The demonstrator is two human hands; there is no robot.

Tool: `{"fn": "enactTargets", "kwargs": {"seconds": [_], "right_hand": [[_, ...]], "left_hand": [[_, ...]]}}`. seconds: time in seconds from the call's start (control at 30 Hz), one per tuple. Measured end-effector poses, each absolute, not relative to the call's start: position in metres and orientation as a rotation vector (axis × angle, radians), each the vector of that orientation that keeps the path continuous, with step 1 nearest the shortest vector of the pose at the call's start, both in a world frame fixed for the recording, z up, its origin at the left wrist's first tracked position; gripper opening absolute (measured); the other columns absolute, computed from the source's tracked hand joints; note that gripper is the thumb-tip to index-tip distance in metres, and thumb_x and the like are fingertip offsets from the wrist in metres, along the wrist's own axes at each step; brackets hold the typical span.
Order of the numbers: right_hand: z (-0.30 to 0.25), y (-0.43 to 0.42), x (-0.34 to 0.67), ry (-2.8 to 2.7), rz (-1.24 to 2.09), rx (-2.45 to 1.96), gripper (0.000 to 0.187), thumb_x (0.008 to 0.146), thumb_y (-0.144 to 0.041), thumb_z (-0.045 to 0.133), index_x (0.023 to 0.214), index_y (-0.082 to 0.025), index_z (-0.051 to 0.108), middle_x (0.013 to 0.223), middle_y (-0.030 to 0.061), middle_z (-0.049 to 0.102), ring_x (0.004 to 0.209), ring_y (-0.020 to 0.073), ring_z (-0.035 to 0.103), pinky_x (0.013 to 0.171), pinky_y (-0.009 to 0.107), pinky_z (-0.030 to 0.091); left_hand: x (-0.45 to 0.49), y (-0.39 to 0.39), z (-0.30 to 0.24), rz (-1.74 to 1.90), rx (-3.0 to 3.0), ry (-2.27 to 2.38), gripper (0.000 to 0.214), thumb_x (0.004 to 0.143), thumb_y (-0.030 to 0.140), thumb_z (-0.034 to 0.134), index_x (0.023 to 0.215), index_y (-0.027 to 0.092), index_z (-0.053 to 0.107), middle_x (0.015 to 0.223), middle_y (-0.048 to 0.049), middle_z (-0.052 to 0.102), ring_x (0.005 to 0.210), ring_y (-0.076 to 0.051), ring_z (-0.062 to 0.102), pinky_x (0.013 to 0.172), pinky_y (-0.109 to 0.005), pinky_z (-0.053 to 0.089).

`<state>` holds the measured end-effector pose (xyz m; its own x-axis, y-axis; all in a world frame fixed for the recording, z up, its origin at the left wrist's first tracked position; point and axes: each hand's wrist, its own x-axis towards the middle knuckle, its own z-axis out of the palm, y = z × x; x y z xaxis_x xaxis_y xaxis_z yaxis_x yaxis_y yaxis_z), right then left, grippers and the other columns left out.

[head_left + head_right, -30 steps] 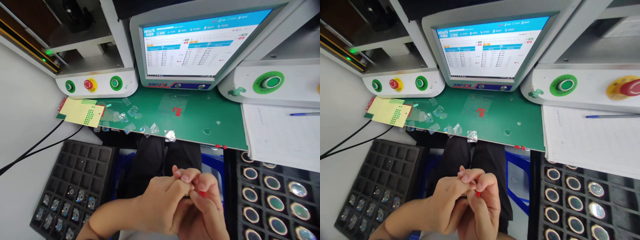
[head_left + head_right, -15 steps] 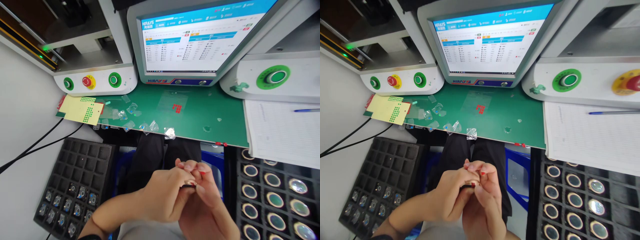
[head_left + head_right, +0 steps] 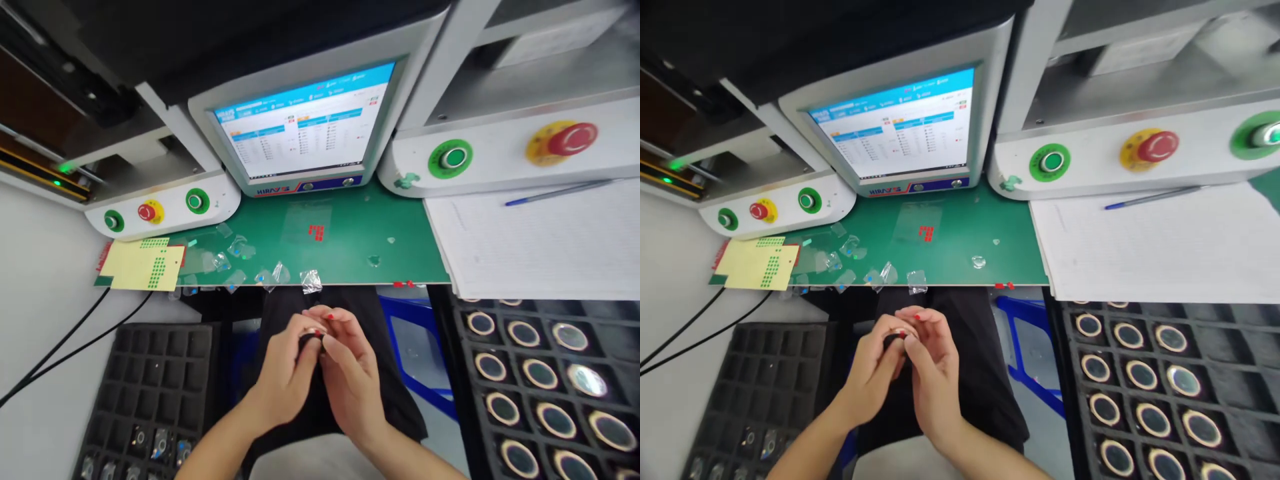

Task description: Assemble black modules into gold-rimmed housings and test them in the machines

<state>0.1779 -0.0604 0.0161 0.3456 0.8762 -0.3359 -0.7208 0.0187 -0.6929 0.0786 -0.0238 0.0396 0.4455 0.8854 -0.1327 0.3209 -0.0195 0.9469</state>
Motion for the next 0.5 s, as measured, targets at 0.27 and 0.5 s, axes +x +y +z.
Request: {"fn": "enactTargets", "kwargs": {"seconds": [0.27,0.5], "right_hand": [[-0.020,-0.060,0.219,-0.352,0.836,-1.198,0.019,0.089,-0.035,0.065,0.079,-0.019,0.063,0.080,0.0015,0.061,0.073,0.0139,0.059,0.069,0.028,0.049],[-0.051,-0.067,0.229,-0.537,0.693,-1.300,0.015,0.090,-0.030,0.064,0.079,-0.020,0.065,0.086,0.0046,0.066,0.073,0.0162,0.062,0.064,0.029,0.050]], "left_hand": [[0.061,0.089,0.022,0.942,1.554,1.476,0.018,0.096,0.038,0.054,0.095,0.020,0.058,0.064,0.0045,0.058,0.045,-0.011,0.052,0.051,-0.026,0.046],[0.068,0.119,0.011,0.763,1.882,1.612,0.022,0.092,0.029,0.065,0.106,0.013,0.062,0.081,0.0007,0.063,0.066,-0.014,0.059,0.068,-0.030,0.051]]}}
